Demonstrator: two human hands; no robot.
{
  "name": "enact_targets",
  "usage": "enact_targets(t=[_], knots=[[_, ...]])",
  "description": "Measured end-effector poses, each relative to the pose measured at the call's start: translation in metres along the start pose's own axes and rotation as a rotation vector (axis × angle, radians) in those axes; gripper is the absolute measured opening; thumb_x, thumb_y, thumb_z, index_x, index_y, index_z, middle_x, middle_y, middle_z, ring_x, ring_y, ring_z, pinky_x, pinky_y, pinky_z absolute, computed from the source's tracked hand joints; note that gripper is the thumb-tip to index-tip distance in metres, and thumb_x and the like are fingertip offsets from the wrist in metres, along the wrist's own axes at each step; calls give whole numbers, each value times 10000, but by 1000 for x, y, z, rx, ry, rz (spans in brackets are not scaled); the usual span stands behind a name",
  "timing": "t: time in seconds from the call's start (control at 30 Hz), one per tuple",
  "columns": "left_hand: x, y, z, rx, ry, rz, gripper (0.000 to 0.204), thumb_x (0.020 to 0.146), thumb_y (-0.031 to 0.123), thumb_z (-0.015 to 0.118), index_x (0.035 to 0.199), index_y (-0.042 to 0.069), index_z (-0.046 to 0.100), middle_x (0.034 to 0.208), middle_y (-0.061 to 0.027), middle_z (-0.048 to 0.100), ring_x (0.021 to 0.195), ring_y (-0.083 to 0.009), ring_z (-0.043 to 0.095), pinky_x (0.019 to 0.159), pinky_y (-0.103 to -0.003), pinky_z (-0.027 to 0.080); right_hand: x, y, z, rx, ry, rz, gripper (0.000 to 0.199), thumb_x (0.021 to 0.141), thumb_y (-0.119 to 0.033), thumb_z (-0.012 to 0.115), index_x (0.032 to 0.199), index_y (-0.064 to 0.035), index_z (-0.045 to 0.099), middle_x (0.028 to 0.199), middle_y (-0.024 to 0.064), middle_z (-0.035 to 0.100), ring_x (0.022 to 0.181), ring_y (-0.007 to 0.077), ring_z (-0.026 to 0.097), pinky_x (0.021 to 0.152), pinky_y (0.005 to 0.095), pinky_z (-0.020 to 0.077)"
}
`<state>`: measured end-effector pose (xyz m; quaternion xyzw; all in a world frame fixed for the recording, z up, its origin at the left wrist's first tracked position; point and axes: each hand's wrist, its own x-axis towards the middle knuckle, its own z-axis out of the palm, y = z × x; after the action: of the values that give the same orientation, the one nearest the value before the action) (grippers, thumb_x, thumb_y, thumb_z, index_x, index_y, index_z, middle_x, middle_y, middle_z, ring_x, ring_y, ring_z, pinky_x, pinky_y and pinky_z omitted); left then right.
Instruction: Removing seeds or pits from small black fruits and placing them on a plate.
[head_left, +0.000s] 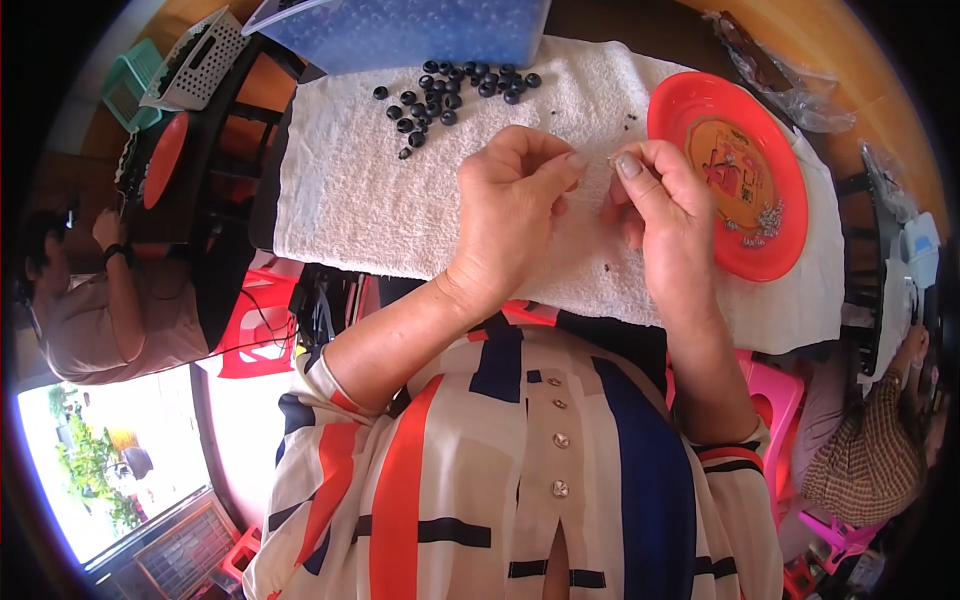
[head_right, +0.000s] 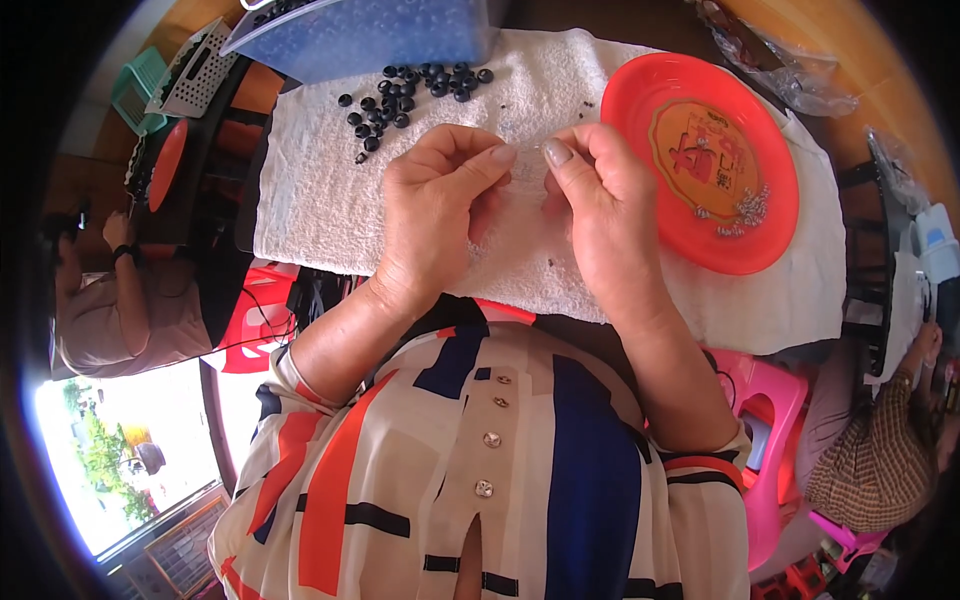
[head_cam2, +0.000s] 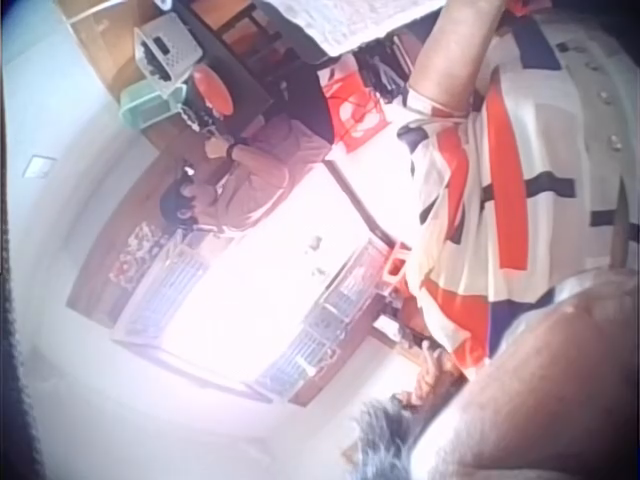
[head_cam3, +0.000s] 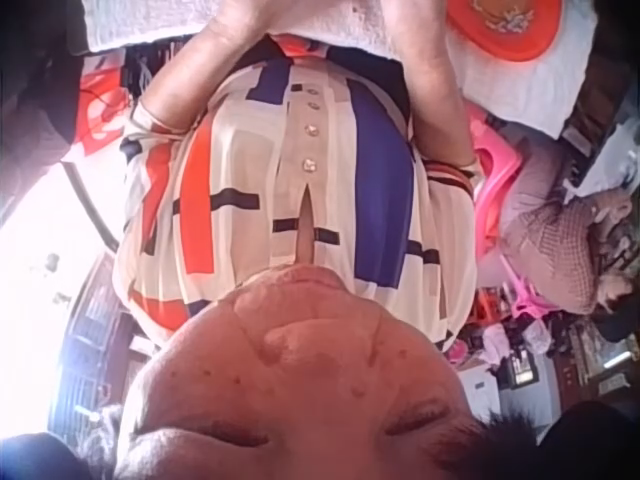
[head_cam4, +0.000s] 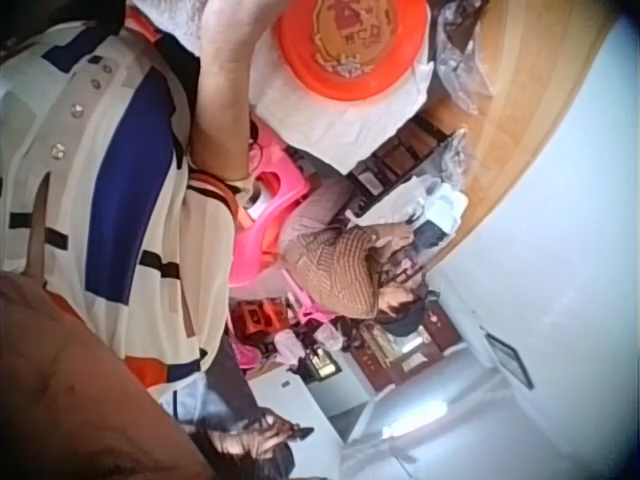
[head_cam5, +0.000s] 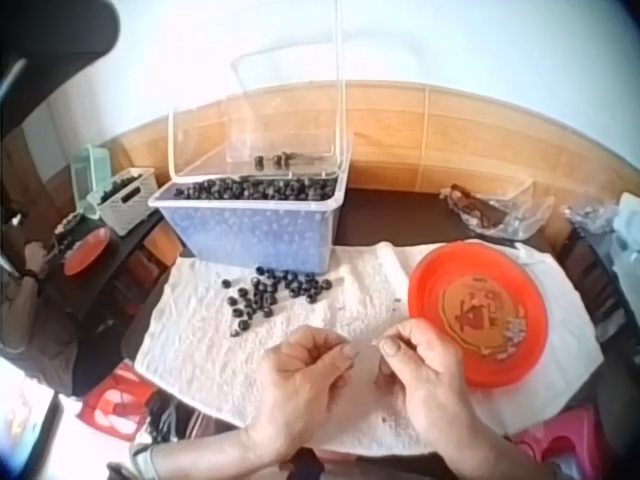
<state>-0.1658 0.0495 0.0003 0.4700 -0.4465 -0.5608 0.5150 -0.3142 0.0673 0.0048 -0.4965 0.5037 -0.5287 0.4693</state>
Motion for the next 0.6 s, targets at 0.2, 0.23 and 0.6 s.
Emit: enact_targets(t=[0.2, 0.23, 0.6], knots=[[-6, 9, -15, 79, -50, 42, 153, 895, 44, 700, 1028, -23, 667, 812, -21, 656, 640, -50, 541, 559, -203, 430, -3, -2, -3, -82, -26, -10, 137, 1006, -201, 572, 988, -72, 616, 766, -39, 566, 628, 14, 495, 502, 170, 339], [-9, 10, -18, 51, -85, 9, 155, 882, 22, 697, 1031, -12, 668, 820, -16, 660, 698, -62, 576, 622, -218, 484, -4, -3, -2, -97, -69, -18, 123, 996, -160, 584, 968, -43, 611, 765, -34, 561, 645, 32, 489, 543, 192, 366], [-31, -12, -37, 348, -157, 692, 181, 836, -111, 663, 979, 0, 652, 863, -95, 630, 760, -182, 613, 672, -291, 493, -19, -22, 8, -2, -314, 207, 124, 983, -131, 598, 957, -13, 620, 758, -28, 562, 667, 32, 484, 569, 201, 378]])
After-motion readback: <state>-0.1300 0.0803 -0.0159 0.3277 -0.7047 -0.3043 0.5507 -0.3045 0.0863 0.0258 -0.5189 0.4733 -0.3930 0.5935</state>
